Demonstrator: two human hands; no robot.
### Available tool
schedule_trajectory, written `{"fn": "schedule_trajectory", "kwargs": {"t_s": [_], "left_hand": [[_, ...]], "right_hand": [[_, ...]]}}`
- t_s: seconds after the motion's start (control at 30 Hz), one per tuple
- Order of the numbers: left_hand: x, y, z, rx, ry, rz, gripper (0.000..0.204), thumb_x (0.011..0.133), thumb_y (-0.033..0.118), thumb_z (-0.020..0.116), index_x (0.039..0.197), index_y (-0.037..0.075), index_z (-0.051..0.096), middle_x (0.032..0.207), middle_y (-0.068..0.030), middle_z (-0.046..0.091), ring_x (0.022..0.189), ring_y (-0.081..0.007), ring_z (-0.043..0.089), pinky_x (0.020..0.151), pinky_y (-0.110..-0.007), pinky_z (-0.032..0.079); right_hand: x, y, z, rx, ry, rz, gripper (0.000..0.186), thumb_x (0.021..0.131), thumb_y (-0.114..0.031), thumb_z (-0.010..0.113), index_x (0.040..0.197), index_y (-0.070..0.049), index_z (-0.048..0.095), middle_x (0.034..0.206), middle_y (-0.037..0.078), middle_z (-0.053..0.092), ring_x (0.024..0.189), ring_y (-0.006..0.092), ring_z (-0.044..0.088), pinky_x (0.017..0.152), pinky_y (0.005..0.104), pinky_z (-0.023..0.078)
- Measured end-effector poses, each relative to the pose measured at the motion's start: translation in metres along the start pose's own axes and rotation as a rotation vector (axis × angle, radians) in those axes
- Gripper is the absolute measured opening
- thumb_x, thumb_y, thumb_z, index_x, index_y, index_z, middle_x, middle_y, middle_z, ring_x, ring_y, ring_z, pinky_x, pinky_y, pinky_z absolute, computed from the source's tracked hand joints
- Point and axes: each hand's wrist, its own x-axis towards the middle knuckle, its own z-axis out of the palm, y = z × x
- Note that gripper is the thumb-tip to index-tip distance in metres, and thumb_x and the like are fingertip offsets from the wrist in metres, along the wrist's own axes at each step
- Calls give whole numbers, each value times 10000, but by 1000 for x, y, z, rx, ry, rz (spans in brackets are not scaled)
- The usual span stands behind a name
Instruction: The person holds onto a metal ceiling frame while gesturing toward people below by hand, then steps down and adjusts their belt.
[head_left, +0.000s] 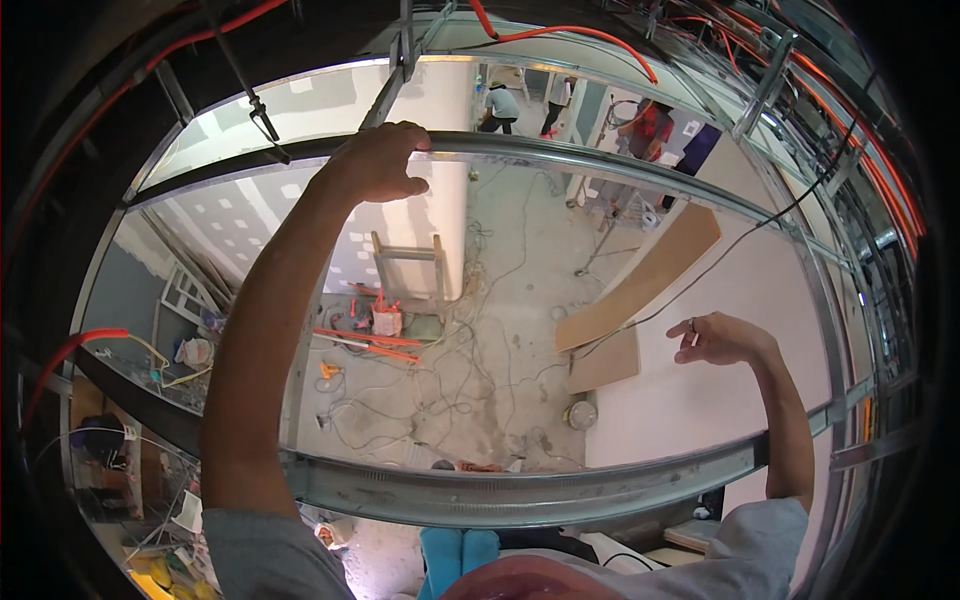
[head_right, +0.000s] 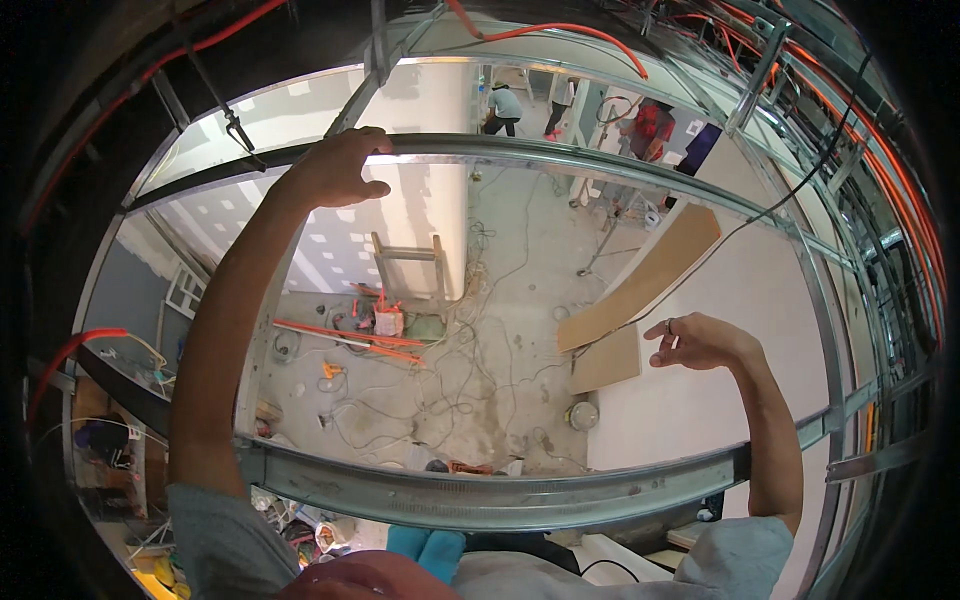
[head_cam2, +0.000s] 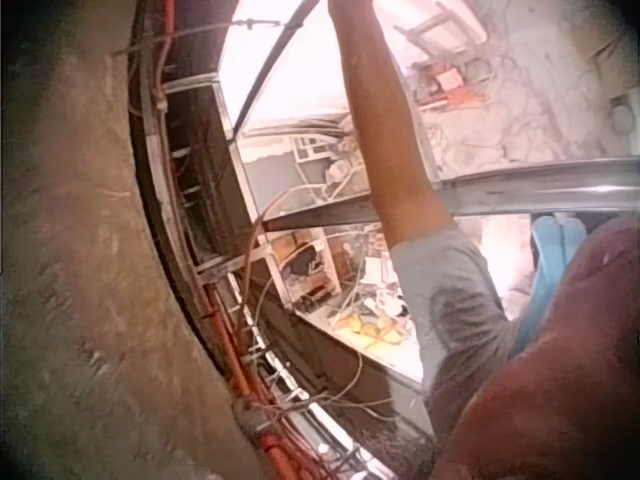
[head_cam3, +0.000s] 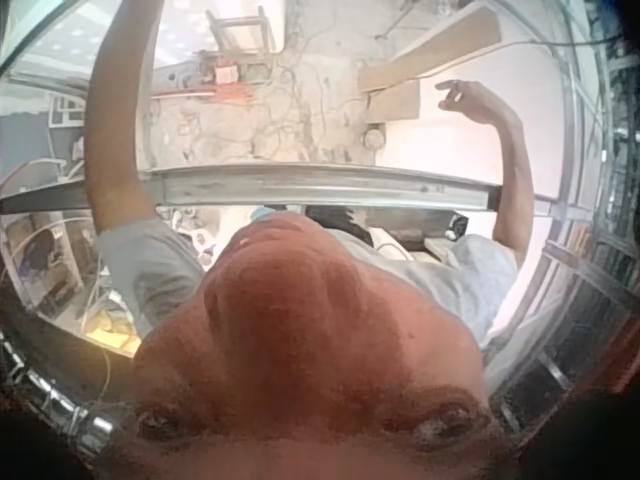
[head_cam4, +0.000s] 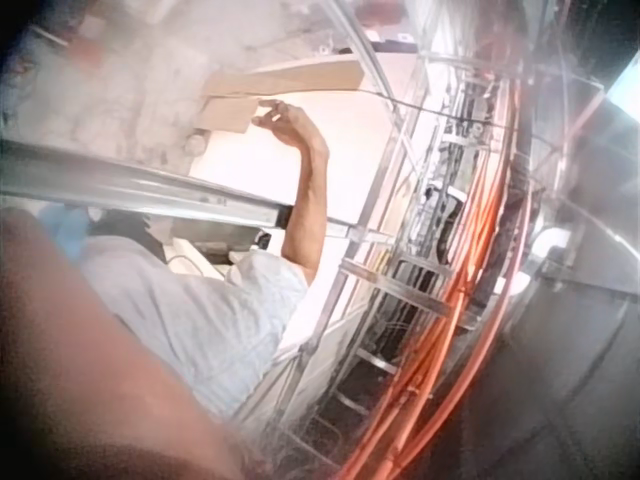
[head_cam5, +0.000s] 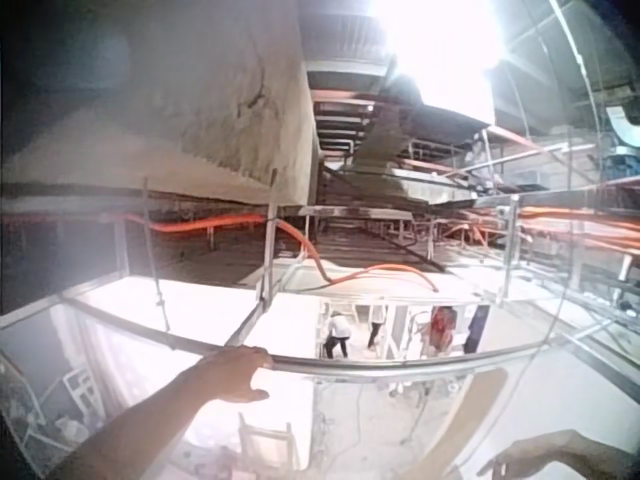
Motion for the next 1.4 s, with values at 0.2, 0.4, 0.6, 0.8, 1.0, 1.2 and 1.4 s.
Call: {"fn": "schedule_trajectory", "kwargs": {"t_s": [0.2,0.4,0.6,0.8,1.0,1.2,1.4], "left_hand": [[2,1,0,-26,7,-1,552,780,276,793,1241,31,611,1258,-154,654,1183,-321,623,1021,-421,493],[-1,2,1,-10,27,34,555,778,282,798,1246,63,596,1233,-153,652,1175,-327,619,1011,-435,486],[-2,2,1,-16,48,54,549,782,312,805,1225,68,591,1260,-143,633,1201,-326,600,1024,-434,476],[1,5,-3,0,11,36,545,788,303,788,1242,61,609,1268,-120,641,1161,-318,626,1000,-432,500],[1,3,-2,-19,3,39,546,786,313,807,1224,63,600,1261,-128,640,1206,-324,598,1031,-433,470],[1,2,1,11,8,55,555,782,318,805,1225,46,610,1268,-124,626,1206,-320,590,1038,-429,465],[1,-1,3,27,20,69,561,784,322,783,1257,81,600,1301,-97,629,1211,-314,600,1029,-431,486]], "right_hand": [[9,20,4,-70,18,-42,550,919,-442,708,1357,-122,619,1105,62,750,1047,282,693,915,393,528],[7,24,6,-54,30,-73,573,916,-447,707,1342,-74,620,1130,84,739,1048,281,690,928,394,524],[6,30,5,-27,63,-135,585,898,-428,733,1345,-69,615,1080,99,746,1026,278,695,901,377,532],[12,35,4,-36,83,-144,566,897,-386,735,1351,-71,615,1065,118,745,1018,283,698,896,369,530],[19,48,8,-33,121,-224,547,901,-384,719,1350,-87,621,1101,147,734,1056,315,684,923,370,522],[18,44,9,-53,104,-223,571,891,-422,720,1356,-106,620,1117,144,732,1079,325,676,939,383,519],[15,43,6,-33,98,-203,601,888,-427,727,1369,-89,602,1121,155,729,1083,319,677,936,374,520]]}}
